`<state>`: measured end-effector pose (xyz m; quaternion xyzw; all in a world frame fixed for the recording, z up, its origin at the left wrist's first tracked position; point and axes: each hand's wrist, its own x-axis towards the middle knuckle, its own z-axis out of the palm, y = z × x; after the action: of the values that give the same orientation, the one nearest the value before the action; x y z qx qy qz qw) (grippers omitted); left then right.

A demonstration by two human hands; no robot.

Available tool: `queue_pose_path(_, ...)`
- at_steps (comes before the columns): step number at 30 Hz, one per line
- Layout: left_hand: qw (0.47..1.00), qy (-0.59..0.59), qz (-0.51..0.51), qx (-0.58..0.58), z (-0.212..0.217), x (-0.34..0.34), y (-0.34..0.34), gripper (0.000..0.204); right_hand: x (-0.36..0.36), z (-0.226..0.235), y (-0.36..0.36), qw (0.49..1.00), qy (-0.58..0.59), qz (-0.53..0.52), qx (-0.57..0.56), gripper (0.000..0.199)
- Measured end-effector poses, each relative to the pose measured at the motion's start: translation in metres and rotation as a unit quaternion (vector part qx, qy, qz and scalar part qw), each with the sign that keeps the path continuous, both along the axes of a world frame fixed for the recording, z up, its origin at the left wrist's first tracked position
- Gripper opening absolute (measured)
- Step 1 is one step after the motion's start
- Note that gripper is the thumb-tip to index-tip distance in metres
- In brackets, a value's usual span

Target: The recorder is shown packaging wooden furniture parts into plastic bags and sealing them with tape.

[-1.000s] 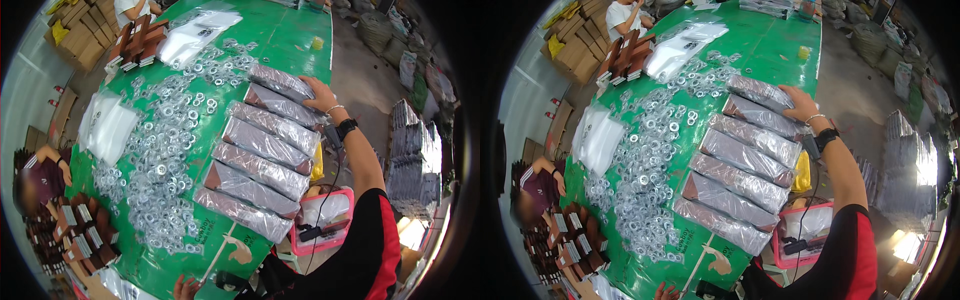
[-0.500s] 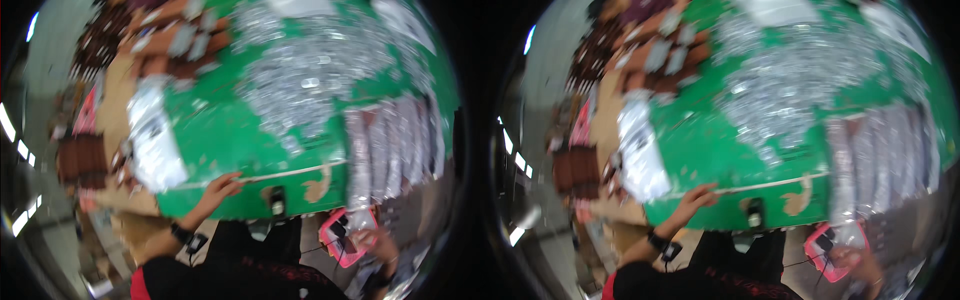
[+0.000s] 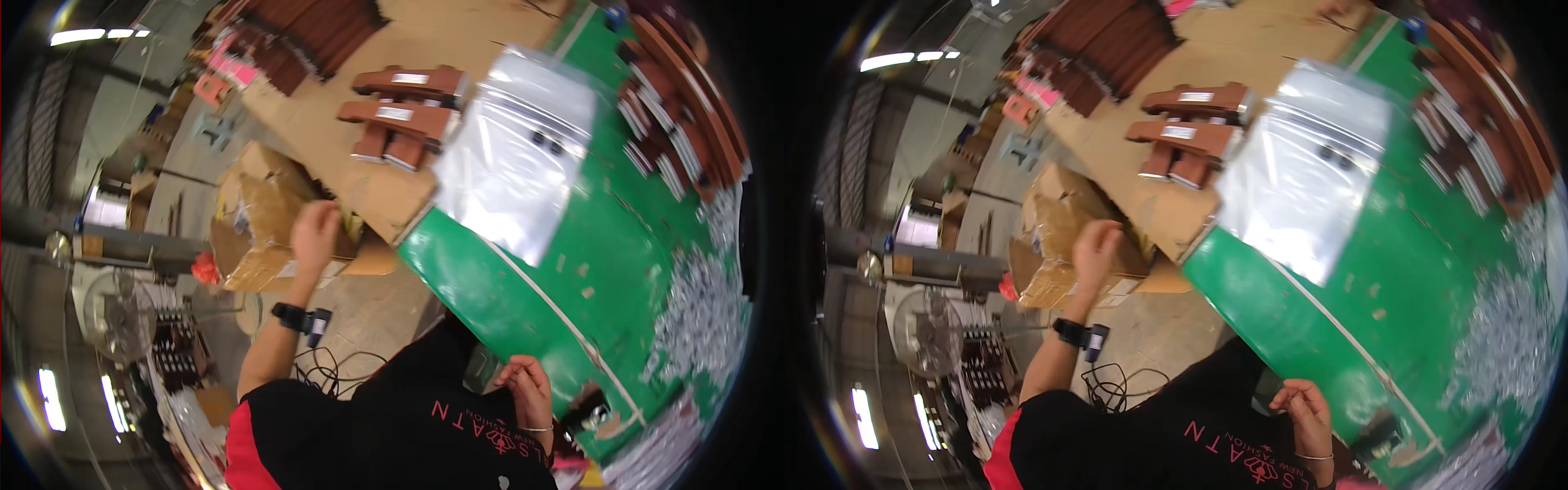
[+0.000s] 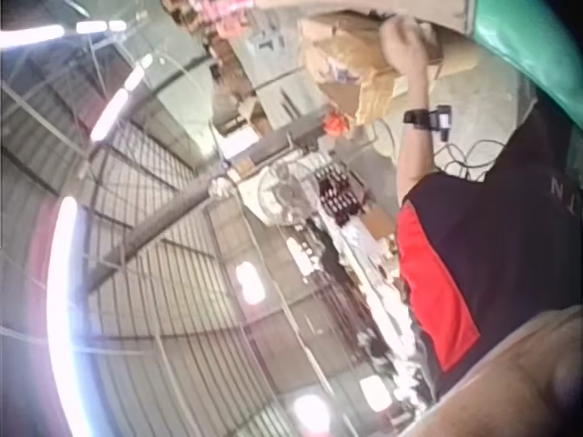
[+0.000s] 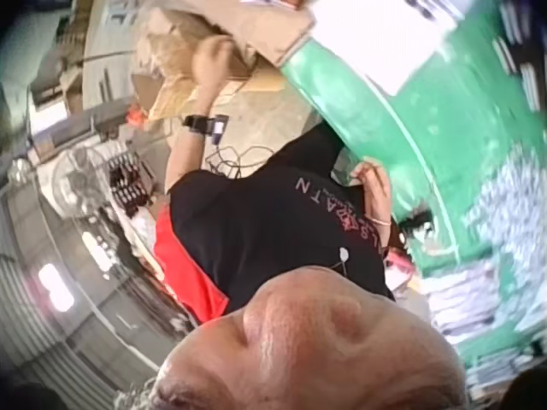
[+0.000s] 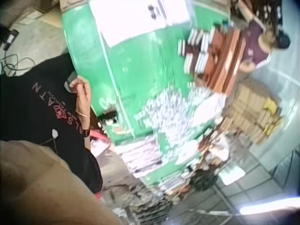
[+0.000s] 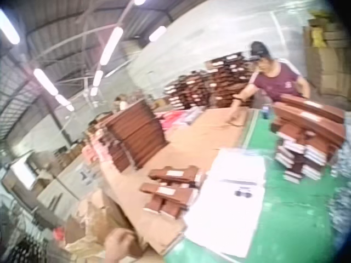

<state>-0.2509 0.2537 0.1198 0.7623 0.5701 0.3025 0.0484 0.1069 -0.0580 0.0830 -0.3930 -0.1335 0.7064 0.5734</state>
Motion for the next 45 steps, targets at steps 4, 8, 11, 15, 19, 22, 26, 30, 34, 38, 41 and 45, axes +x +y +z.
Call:
queue_pose_path(4,0.952,0.149,0.232,0.133,0.069,-0.184,0.027,0.028,-0.021,-0.020,0.045,0.999,-0.026,0.035,-0.023,0.028)
queue_pose_path(8,0.838,-0.192,0.257,-0.442,0.115,-0.235,0.021,0.035,-0.032,-0.049,0.082,0.990,-0.120,0.078,0.008,0.027)
queue_pose_path(11,0.779,-0.070,0.152,-0.604,0.083,-0.220,0.045,0.043,-0.043,-0.062,0.100,0.985,-0.141,0.094,0.025,0.027)
queue_pose_path(15,0.750,-0.049,0.102,-0.651,0.053,-0.236,0.062,0.043,-0.064,-0.058,0.111,0.979,-0.177,0.092,0.049,0.027)
queue_pose_path(19,0.751,-0.054,0.054,-0.656,0.050,-0.249,0.077,0.039,-0.086,-0.058,0.101,0.979,-0.175,0.080,0.066,0.026)
queue_pose_path(22,0.766,-0.059,0.004,-0.640,0.072,-0.253,0.075,0.033,-0.098,-0.053,0.091,0.982,-0.174,0.056,0.038,0.025)
queue_pose_path(26,0.923,-0.074,0.077,-0.370,0.160,-0.278,0.056,0.032,-0.109,-0.051,0.089,0.977,-0.184,0.083,0.063,0.024)
queue_pose_path(30,0.968,-0.196,0.001,-0.159,0.198,-0.267,0.013,0.030,-0.111,-0.056,0.086,0.966,-0.211,0.116,0.095,0.024)
queue_pose_path(34,0.956,-0.274,-0.087,-0.051,0.192,-0.215,-0.017,0.019,-0.130,-0.047,0.087,0.952,-0.221,0.164,0.131,0.026)
queue_pose_path(38,0.877,-0.387,-0.262,-0.115,0.169,-0.116,-0.054,0.016,-0.141,-0.047,0.101,0.917,-0.250,0.233,0.206,0.053)
queue_pose_path(41,0.771,-0.393,-0.398,-0.305,0.141,-0.060,-0.089,0.019,-0.137,-0.014,0.116,0.883,-0.316,0.167,0.303,0.100)
queue_pose_path(45,0.662,-0.350,-0.496,-0.441,0.099,-0.011,-0.102,0.022,-0.119,0.017,0.137,0.818,-0.393,0.049,0.417,0.124)
